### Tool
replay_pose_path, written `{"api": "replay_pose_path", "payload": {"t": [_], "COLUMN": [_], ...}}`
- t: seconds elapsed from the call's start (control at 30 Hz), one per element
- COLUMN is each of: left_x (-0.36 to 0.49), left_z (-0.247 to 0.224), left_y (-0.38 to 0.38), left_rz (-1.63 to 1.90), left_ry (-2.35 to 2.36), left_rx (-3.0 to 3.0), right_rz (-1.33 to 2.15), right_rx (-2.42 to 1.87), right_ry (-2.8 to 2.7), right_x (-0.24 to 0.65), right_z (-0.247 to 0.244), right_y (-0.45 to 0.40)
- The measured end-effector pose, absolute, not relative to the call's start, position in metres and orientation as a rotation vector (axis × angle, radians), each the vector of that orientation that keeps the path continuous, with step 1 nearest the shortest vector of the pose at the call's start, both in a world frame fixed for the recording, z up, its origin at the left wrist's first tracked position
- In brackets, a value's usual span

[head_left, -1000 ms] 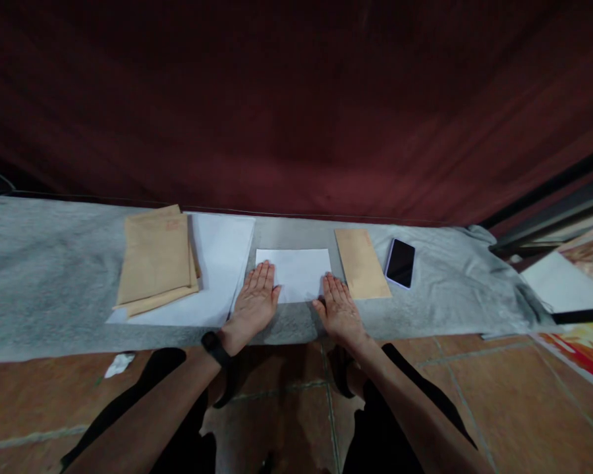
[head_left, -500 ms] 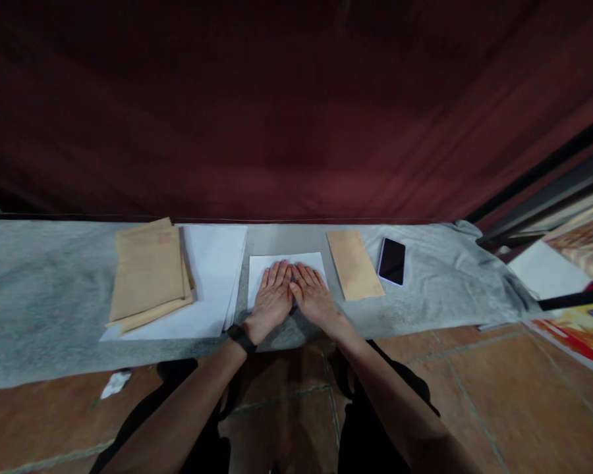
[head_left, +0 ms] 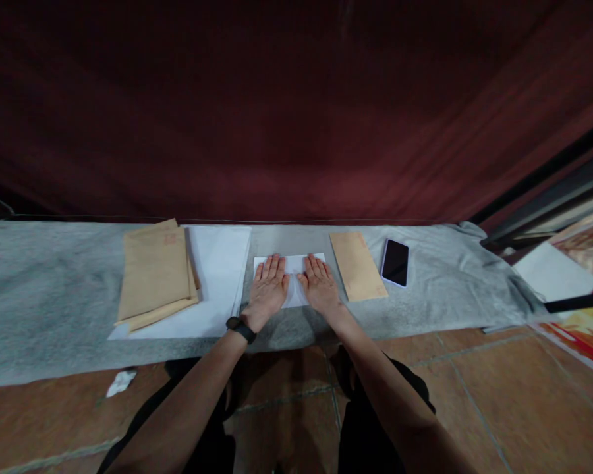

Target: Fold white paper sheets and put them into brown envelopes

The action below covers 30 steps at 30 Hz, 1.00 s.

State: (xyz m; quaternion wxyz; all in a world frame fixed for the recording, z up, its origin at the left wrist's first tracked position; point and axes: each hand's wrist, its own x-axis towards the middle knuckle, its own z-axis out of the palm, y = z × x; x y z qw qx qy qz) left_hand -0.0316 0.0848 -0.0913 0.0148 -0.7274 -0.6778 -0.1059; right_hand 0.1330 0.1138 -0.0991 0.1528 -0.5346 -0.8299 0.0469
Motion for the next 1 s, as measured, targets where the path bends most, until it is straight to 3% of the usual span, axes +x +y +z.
{"api": "replay_pose_path", "payload": {"t": [0.53, 1.0], "left_x": [-0.032, -0.027], "left_z": [-0.09, -0.074], "left_y": [0.073, 0.068], "left_rz": [-0.361, -0.217], "left_ry": [-2.188, -2.096], "left_rx": [-2.071, -2.162], "right_rz": [0.036, 0.102], "right_rx": [-1.6, -1.365], "right_ry": [-2.296, -2.488], "right_x": [0.155, 0.142], "right_z": [-0.103, -0.099], "right_y": [0.1, 0.063]}}
